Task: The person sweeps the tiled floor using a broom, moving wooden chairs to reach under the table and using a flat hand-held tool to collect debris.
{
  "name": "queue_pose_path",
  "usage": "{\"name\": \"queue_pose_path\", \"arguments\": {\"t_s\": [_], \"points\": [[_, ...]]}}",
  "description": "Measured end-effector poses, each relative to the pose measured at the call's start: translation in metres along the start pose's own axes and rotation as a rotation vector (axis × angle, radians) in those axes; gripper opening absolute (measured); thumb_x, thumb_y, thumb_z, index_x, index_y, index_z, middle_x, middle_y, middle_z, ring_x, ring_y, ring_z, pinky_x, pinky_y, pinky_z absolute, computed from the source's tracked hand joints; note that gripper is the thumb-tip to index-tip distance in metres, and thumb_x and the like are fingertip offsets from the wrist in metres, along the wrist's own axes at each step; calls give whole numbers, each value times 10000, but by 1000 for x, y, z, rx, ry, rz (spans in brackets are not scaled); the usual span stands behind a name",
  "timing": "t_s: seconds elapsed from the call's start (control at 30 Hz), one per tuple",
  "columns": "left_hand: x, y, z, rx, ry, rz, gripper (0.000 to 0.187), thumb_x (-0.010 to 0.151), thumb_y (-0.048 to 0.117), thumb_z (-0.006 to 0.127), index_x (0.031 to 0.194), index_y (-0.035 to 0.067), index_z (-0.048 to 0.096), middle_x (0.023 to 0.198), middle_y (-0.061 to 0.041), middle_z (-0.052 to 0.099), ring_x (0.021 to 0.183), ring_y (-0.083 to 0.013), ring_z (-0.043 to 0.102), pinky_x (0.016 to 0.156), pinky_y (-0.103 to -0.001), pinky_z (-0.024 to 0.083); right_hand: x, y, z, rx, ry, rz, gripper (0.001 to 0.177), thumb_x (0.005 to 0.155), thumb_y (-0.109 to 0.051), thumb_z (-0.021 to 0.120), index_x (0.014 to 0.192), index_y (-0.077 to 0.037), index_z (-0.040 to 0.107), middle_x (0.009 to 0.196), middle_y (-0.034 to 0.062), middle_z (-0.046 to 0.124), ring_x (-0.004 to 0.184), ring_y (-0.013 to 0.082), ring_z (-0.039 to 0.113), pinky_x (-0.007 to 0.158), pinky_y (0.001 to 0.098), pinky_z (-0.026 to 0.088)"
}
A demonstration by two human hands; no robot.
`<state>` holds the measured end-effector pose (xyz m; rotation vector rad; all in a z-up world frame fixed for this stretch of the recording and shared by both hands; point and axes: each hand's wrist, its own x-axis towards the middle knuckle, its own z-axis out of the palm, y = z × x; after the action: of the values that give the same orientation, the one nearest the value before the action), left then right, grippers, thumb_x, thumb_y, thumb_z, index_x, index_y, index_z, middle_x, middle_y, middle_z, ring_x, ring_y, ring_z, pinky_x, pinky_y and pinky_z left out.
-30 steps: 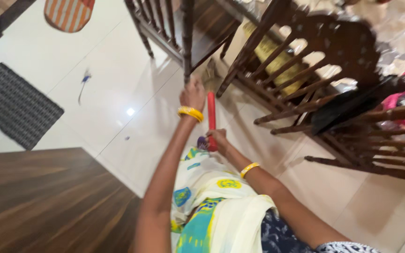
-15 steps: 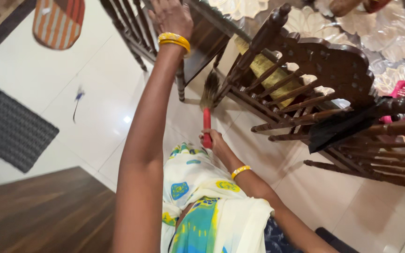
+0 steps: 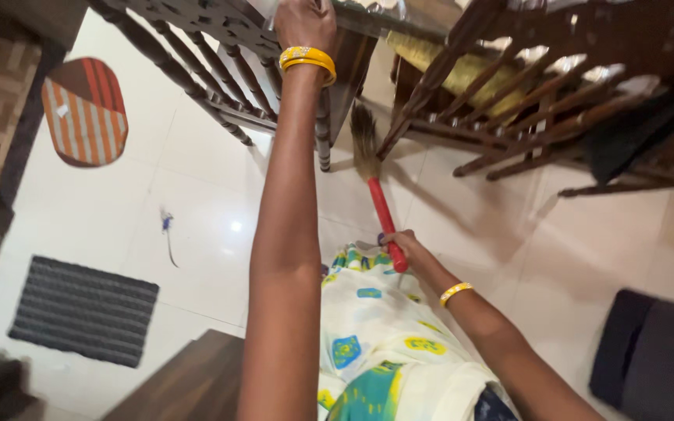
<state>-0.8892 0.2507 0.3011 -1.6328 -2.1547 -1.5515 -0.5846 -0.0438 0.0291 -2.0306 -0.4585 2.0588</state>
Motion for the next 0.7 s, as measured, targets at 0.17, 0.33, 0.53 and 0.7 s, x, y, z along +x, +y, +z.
{"name": "queue_pose_path", "arguments": {"t_s": [0.17,0.33,0.53,0.7], "points": [[-20,2,-23,-6,19,123,212,817,186,742,684,26,705,693,-197,696,646,-383,699,620,-460,575,-36,32,10,163,-198,-236,153,835,-53,688,883,57,593,660,112,637,521,175,601,475,294,511],[-64,3,-83,-159,92,212,78,859,56,707,915,100,741,895,-102,780,753,-249,767,684,-344,621,-4,39,53,-30,-14,-66,135,750,6,669,827,49,567,595,122,592,452,207,551,416,335,465],[-116,9,-145,-148,113,193,223,883,-59,662,1045,65,752,901,-65,769,809,-224,756,745,-344,605,19,65,73,-164,25,-287,130,716,42,681,759,87,568,592,143,593,436,221,578,400,369,490],[-157,9,-186,-200,191,158,295,867,-114,632,1074,54,760,926,-62,774,828,-217,751,755,-334,605,33,96,80,-157,112,-426,51,732,16,642,733,54,608,586,121,605,440,208,586,397,353,482]]}}
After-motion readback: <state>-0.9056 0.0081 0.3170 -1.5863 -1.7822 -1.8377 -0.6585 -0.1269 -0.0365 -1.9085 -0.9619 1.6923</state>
